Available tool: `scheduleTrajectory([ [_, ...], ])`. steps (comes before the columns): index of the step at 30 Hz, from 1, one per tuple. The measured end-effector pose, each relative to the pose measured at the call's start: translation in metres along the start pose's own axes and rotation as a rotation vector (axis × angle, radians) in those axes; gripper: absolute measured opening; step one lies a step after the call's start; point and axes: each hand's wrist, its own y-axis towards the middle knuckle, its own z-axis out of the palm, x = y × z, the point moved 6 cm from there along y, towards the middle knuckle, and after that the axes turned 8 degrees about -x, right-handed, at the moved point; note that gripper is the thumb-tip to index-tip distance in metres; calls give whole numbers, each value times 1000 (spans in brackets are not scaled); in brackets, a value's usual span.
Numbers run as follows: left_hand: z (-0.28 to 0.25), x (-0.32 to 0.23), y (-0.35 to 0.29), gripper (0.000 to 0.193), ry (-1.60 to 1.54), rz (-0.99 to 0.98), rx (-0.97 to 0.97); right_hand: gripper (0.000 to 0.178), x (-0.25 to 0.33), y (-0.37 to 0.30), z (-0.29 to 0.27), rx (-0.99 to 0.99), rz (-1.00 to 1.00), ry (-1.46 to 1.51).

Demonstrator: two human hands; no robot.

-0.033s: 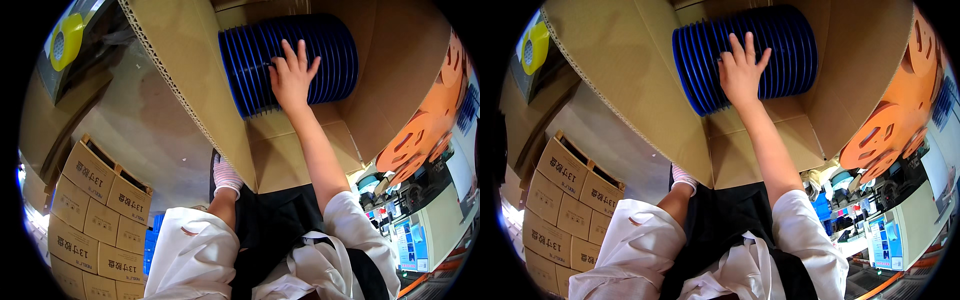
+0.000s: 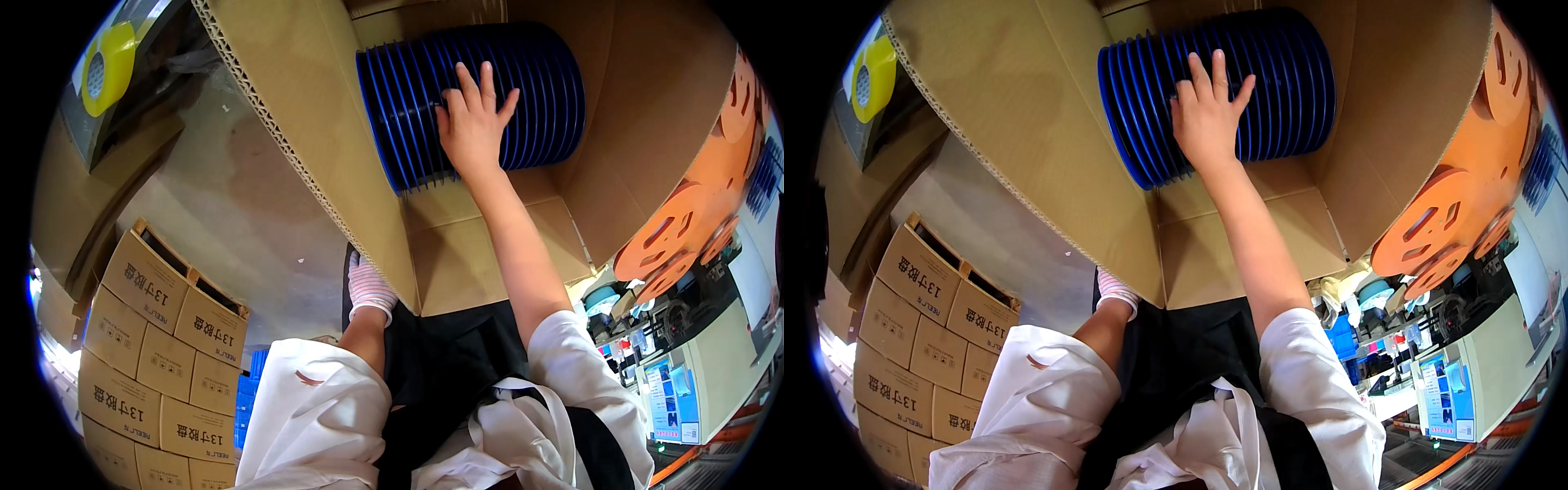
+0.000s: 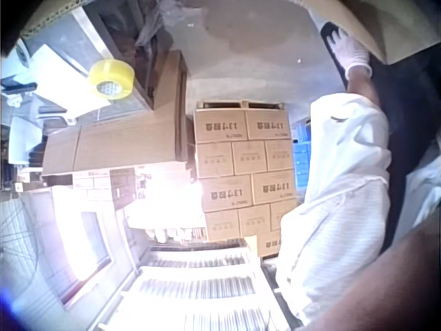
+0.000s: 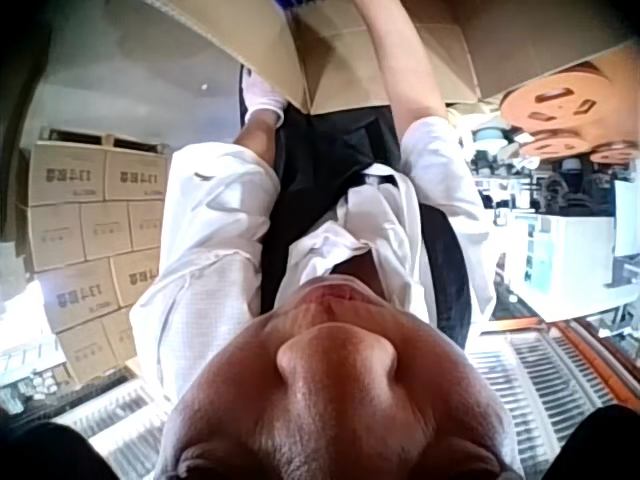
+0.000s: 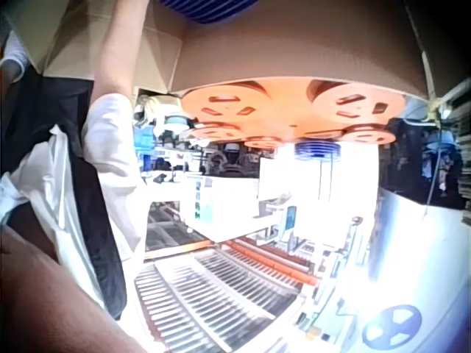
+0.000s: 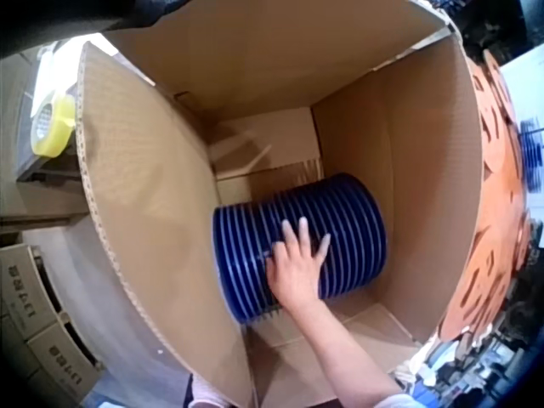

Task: The person repeatedly picks up blue plastic spools and stacks them vertically inside a cardboard box. The person adjusts the stack to keep it aligned and continues adding spools until the box is filled.

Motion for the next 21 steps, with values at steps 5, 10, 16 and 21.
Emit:
scheduleTrajectory([
  [5,-11,-3,9,49,-67,-13,34,15,-1,-3,5,91,-10,-111],
  [10,-8,0,9,46,-92,-42,107,16,7,-77,3,213,143,-38],
  [16,-13,-1,9,42,-153,-53,-31,56,-5,-112,-27,167,215,114],
  [21,-7,4,-1,42,-67,24,-201,71,-1,-56,-21,-7,140,205],
])
